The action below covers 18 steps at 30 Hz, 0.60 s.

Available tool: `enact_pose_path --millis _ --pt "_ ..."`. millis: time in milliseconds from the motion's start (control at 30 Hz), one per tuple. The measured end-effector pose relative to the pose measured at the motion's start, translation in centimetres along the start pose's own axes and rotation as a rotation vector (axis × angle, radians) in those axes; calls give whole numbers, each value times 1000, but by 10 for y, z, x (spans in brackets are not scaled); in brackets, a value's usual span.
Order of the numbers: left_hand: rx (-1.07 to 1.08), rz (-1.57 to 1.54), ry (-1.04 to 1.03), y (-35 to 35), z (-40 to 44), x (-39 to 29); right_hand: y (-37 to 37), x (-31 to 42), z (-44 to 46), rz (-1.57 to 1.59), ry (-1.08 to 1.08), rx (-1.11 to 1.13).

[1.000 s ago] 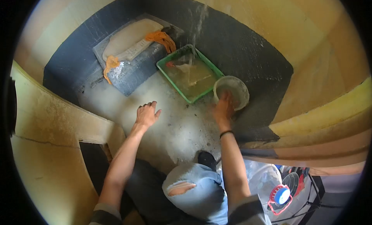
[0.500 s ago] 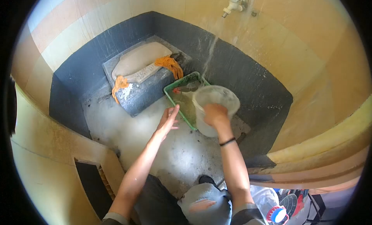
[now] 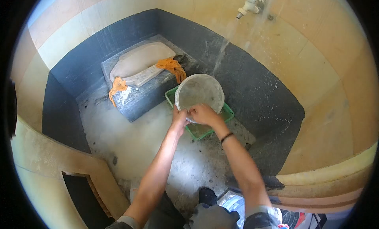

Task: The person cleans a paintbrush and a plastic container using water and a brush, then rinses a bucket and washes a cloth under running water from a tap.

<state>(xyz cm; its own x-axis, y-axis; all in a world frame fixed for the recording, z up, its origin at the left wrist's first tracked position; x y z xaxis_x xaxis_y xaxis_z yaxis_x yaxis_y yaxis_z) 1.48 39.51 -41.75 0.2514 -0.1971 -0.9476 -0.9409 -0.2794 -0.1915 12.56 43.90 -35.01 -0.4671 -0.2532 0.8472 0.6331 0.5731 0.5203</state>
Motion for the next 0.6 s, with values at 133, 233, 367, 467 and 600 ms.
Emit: enact_pose_path --millis 133,233,367,467,600 --pt "0 29 -22 -7 10 31 19 -38 60 -835 84 69" --pt "-95 162 -144 -11 12 35 8 -115 93 -1305 214 -90" --pt "-74 108 -272 -20 -7 -4 -29 -116 88 -791 -211 -320" --pt "-135 -103 -161 6 24 50 -55 -74 70 -4 -209 340" --pt "-116 0 -94 4 13 32 -23 -99 89 -1202 -4 -167"
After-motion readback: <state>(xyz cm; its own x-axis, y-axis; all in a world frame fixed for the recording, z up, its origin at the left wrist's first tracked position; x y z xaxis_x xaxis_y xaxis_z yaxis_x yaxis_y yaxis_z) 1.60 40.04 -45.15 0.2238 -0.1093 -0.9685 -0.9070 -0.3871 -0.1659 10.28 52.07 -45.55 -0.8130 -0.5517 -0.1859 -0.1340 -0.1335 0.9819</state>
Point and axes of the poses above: each hand's wrist, its own z-axis towards the middle knuckle, its own y-axis out of the back of the hand, x = y × z, the point moved 6 cm from there along z, towards the middle knuckle, and after that the axes turned 15 degrees about z, right-handed, at the moved point
